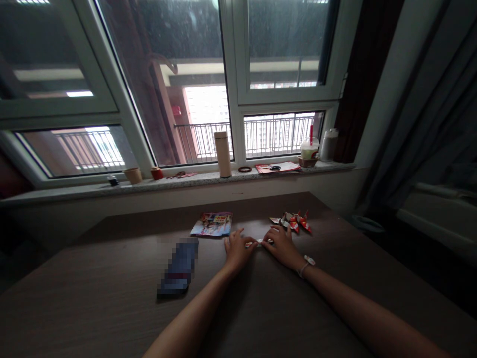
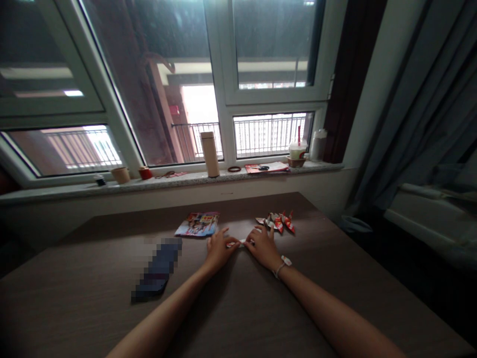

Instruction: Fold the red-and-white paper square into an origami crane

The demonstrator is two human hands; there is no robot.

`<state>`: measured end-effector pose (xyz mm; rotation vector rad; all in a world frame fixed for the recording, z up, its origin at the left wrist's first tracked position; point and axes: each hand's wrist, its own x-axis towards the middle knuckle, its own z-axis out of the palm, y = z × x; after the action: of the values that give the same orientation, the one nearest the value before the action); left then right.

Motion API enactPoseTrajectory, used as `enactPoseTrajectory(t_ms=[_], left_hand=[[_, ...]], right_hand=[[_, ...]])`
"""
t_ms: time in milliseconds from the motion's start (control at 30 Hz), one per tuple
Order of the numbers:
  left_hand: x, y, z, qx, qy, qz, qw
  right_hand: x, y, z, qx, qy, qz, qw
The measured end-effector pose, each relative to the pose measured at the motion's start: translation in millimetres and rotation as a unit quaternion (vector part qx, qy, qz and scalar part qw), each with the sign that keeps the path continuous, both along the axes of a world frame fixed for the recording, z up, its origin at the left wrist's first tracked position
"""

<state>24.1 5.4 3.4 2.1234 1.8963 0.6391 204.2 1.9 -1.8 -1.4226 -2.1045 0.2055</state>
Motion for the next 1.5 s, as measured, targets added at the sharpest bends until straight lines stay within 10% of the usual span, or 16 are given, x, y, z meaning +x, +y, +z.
enactPoseTrajectory(t_ms=[1500], left_hand=[[6,4,3.2,-0.015,-0.02,0.013,1.0]], right_hand=[[-12,5,6.0,-0.101,0.029,-0.109,0.989]])
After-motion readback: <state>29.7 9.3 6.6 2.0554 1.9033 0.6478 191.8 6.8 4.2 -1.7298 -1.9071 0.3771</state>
